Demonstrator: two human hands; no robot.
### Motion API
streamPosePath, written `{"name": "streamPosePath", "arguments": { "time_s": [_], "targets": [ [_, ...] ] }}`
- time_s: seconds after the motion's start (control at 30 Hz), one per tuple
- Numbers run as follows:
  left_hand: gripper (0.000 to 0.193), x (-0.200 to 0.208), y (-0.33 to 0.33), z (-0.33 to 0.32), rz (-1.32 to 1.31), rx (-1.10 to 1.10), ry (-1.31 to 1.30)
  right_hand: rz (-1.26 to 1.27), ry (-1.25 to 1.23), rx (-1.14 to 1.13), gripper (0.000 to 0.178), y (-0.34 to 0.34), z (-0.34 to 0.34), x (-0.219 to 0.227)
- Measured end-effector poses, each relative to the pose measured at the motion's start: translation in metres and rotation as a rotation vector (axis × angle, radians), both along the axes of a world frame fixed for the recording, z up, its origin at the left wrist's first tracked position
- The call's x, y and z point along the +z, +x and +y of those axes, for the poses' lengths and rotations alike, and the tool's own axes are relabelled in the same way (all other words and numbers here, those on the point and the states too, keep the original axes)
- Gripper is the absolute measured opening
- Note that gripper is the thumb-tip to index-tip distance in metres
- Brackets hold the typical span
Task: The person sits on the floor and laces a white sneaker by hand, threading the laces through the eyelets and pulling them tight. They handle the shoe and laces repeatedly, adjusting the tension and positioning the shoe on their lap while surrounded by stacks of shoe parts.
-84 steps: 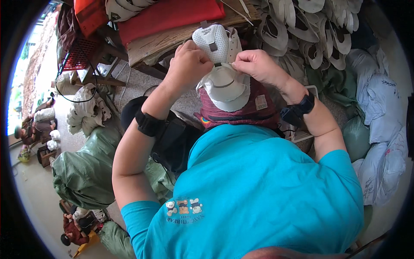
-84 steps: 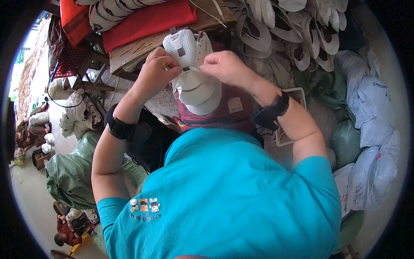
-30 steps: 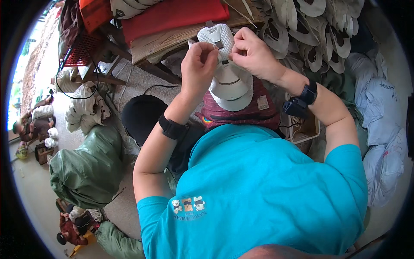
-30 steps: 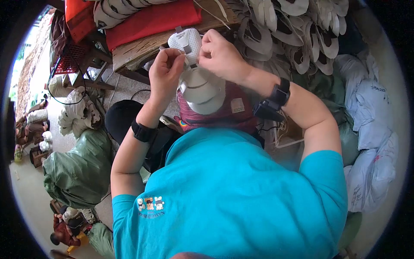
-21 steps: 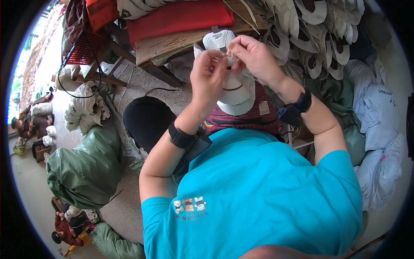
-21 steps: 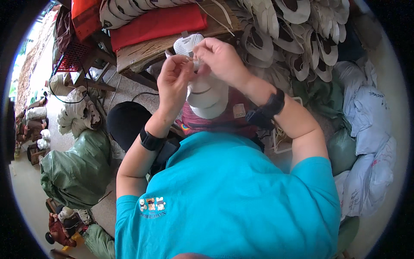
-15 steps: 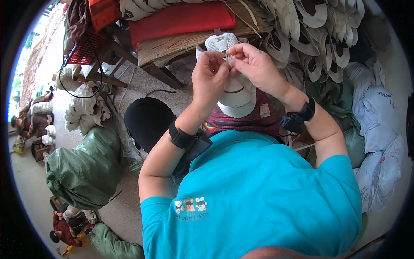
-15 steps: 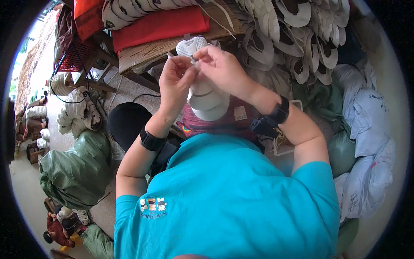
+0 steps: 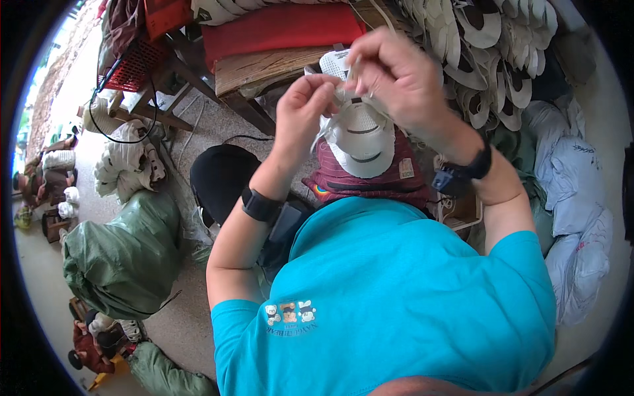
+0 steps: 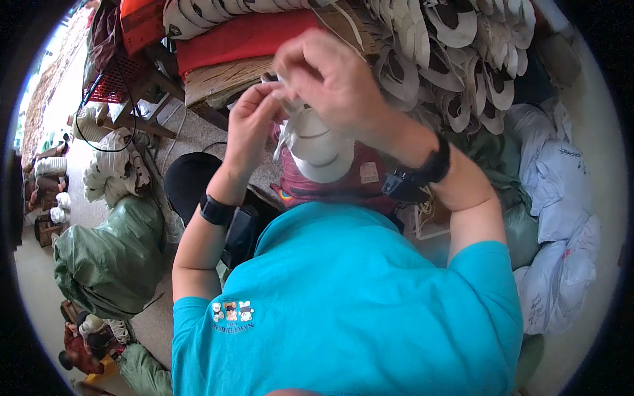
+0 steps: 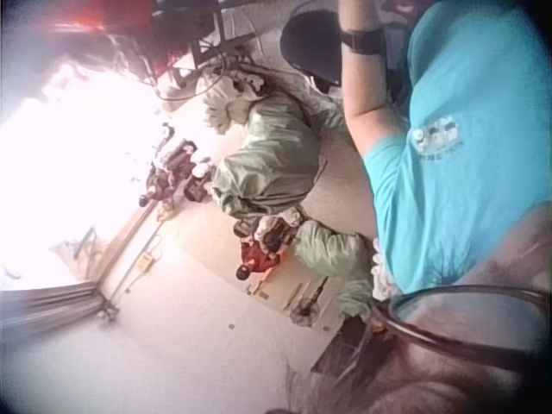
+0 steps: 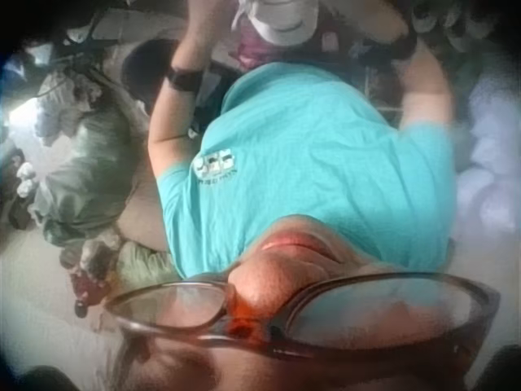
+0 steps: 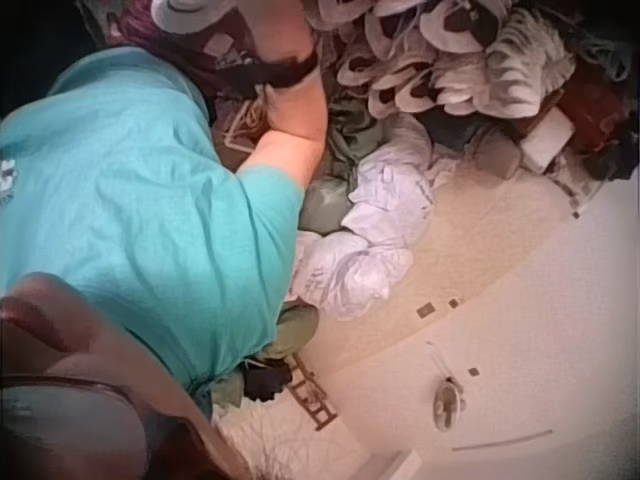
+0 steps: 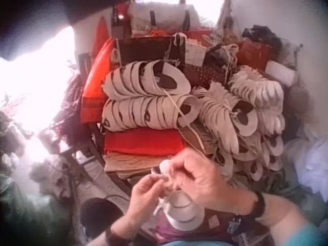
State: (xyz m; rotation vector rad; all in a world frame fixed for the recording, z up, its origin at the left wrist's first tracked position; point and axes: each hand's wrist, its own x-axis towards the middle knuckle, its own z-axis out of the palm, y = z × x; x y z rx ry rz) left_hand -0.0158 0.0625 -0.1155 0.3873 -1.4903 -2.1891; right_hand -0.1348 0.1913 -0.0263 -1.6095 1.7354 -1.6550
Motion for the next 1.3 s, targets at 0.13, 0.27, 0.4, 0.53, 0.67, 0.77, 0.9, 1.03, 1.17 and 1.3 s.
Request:
{"name": "streamPosePath", "arguments": {
  "time_s": [0.13,0.27,0.4,0.53,0.67,0.77,0.9,1.03,1.17,1.3],
  "targets": [
    [0.035,0.012,0.012,-0.019,0.003,-0.225,-0.133,0.148,-0.247,0.116,0.011,0.016,-0.008,0.096],
    [0.042,0.027,0.011,0.020,-0.013,-0.441,-0.184,0.310,-0.252,0.053,0.010,-0.002,-0.024,0.134],
    [0.034,0.055,0.037,0.007,0.006,-0.598,-0.172,0.445,-0.186,-0.023,0.010,-0.037,-0.055,0.130],
    [0.035,0.103,0.031,-0.012,0.198,-0.479,0.027,0.651,0.028,-0.194,0.011,-0.080,-0.040,0.115],
    [0.032,0.089,0.015,-0.029,0.210,-0.251,0.089,0.590,0.564,0.106,0.021,-0.077,-0.014,0.052],
    [0.032,0.080,0.005,-0.023,0.193,-0.127,0.122,0.583,0.791,0.188,0.021,-0.025,-0.006,0.029],
    [0.032,0.075,-0.008,-0.024,0.218,-0.118,0.088,0.794,0.731,0.050,0.022,-0.011,-0.005,-0.030],
    [0.032,0.074,-0.010,-0.021,0.176,-0.109,0.093,0.902,0.694,-0.029,0.021,-0.002,-0.007,-0.050],
    [0.033,0.075,-0.007,-0.023,0.153,-0.112,0.093,0.880,0.559,0.027,0.020,0.012,-0.002,-0.062],
    [0.031,0.086,-0.003,-0.030,0.189,-0.196,-0.008,0.822,0.358,-0.020,0.019,0.020,0.004,-0.079]
  ]
}}
